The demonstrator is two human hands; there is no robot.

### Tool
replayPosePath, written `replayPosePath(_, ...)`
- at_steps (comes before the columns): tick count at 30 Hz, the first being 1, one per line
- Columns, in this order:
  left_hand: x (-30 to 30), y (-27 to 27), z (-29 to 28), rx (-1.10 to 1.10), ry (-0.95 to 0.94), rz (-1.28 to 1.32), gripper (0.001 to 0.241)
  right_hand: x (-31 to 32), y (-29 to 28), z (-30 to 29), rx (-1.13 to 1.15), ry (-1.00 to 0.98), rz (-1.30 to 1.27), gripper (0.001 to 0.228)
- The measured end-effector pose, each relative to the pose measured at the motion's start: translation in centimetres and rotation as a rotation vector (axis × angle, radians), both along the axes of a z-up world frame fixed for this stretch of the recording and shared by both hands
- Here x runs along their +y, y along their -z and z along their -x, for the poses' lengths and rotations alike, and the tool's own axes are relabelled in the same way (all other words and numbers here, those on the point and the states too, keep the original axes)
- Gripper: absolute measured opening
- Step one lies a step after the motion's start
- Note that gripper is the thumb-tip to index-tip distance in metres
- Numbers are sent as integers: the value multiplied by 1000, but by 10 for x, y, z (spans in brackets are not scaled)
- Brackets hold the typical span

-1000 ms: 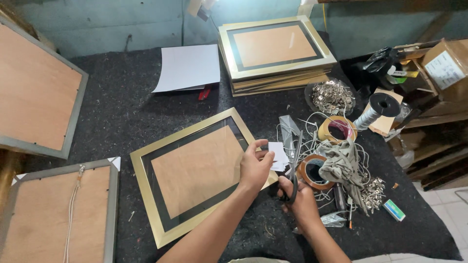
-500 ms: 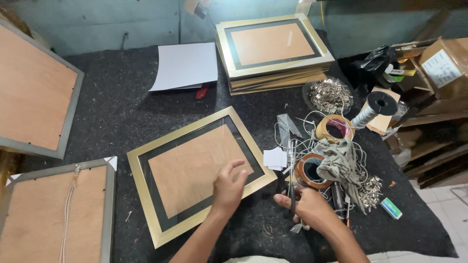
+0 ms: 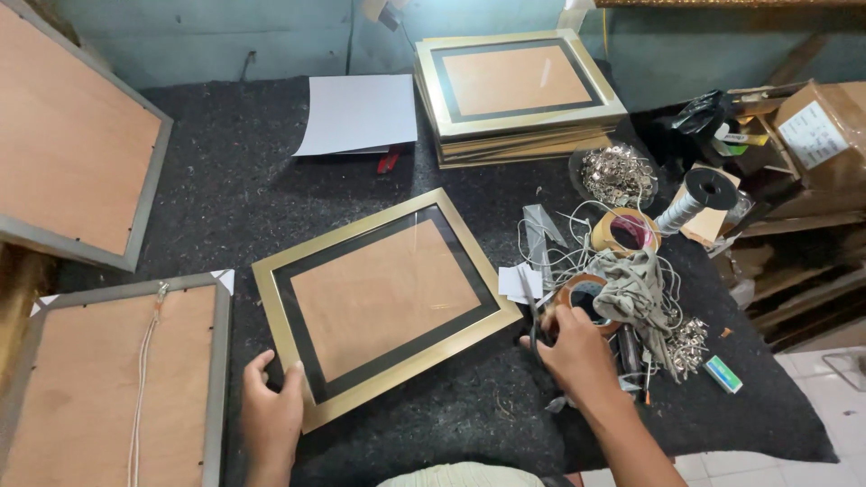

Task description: Assembling picture frames by applying adhesive tape to the edges and securing the backing boards.

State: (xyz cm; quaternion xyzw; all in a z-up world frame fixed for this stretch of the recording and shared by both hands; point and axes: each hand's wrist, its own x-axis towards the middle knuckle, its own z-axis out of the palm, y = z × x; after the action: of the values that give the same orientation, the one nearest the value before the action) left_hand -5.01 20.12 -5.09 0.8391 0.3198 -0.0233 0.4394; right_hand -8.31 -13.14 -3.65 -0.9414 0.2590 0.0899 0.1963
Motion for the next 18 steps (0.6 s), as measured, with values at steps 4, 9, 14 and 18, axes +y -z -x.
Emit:
replayPosePath(4,1,-18,-8,7,-95,368,53,-16,39,-1,-193,-138,69,21)
replayPosePath(9,28,29,-32,162,-229,773,19,-23,46,-13,-66,-179,43,28)
replayPosePath(14,39,54,-54,-66,-114,953,17,-1,31,-3,-39,-175,-26,18)
replayPosePath(18,70,94,-91,-103,73,908,24,-17,72,-6,-46,-204,25,17)
